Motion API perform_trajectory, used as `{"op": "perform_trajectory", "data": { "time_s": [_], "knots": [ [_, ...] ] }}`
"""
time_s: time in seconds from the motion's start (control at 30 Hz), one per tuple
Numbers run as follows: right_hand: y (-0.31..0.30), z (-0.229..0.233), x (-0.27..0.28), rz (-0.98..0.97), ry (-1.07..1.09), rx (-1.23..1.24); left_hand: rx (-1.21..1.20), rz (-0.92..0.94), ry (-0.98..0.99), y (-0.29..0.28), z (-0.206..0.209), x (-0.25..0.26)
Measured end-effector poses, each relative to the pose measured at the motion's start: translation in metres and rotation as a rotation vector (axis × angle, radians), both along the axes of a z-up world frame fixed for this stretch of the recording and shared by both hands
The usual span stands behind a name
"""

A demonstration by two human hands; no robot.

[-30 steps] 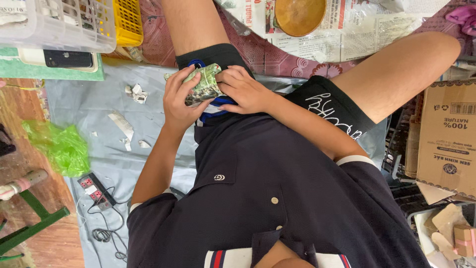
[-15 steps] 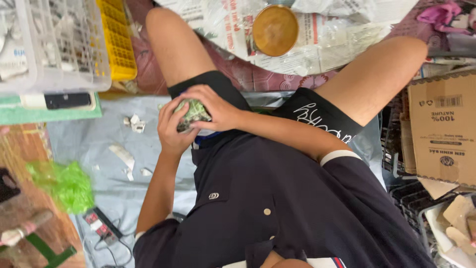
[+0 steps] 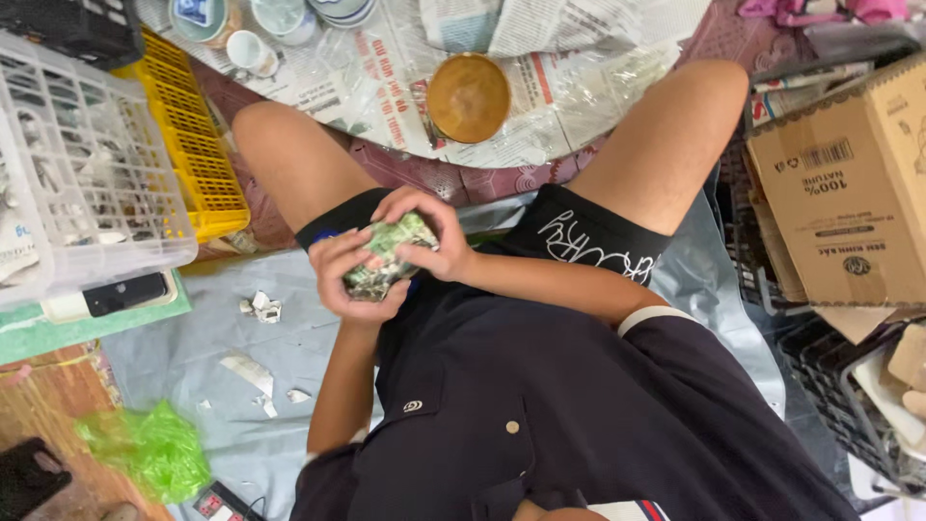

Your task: The person sits on the floor and wraps various ceramic items, including bowls and plates, with newspaper. They fold the paper around each item and place the wrapped objects into a white plastic basket.

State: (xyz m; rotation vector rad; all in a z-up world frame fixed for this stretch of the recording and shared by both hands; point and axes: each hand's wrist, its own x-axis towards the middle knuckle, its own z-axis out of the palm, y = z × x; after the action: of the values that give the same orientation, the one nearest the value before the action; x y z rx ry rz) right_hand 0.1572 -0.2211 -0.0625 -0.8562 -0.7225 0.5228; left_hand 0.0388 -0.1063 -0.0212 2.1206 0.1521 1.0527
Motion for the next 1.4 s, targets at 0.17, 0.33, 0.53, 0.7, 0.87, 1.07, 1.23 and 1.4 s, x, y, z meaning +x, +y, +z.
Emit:
{"op": "perform_trajectory", "data": {
  "time_s": [0.17,0.33,0.53,0.7,0.87,1.07,1.23,1.4],
  "knots": [
    [-0.026,0.015,0.017,-0.198,0.155,0.096,-0.412,-0.244,-0.176,-0.035,-0.009,0.064],
    [-0.044,0.015,0.034,-0.34,0.23,0.169,-0.776,-0.419,-0.21,-0.073,-0.012,0.097],
    [-0.057,0.012,0.038,-0.457,0.277,0.228,-0.784,-0.469,-0.189,-0.099,-0.018,0.112],
    [-0.068,0.006,0.05,-0.515,0.272,0.218,-0.785,-0.527,-0.122,-0.11,-0.022,0.126],
    [-0.073,-0.008,0.073,-0.678,0.315,0.269,-0.821,-0.517,-0.035,-0.128,-0.028,0.153],
    [-0.091,-0.014,0.092,-0.768,0.304,0.257,-0.683,-0.584,0.143,-0.126,-0.024,0.173],
    [-0.094,-0.014,0.103,-0.825,0.272,0.206,-0.648,-0.564,0.226,-0.119,-0.017,0.187],
    [-0.099,-0.016,0.113,-0.883,0.267,0.163,-0.384,-0.422,0.388,-0.115,-0.007,0.197]
  ]
}}
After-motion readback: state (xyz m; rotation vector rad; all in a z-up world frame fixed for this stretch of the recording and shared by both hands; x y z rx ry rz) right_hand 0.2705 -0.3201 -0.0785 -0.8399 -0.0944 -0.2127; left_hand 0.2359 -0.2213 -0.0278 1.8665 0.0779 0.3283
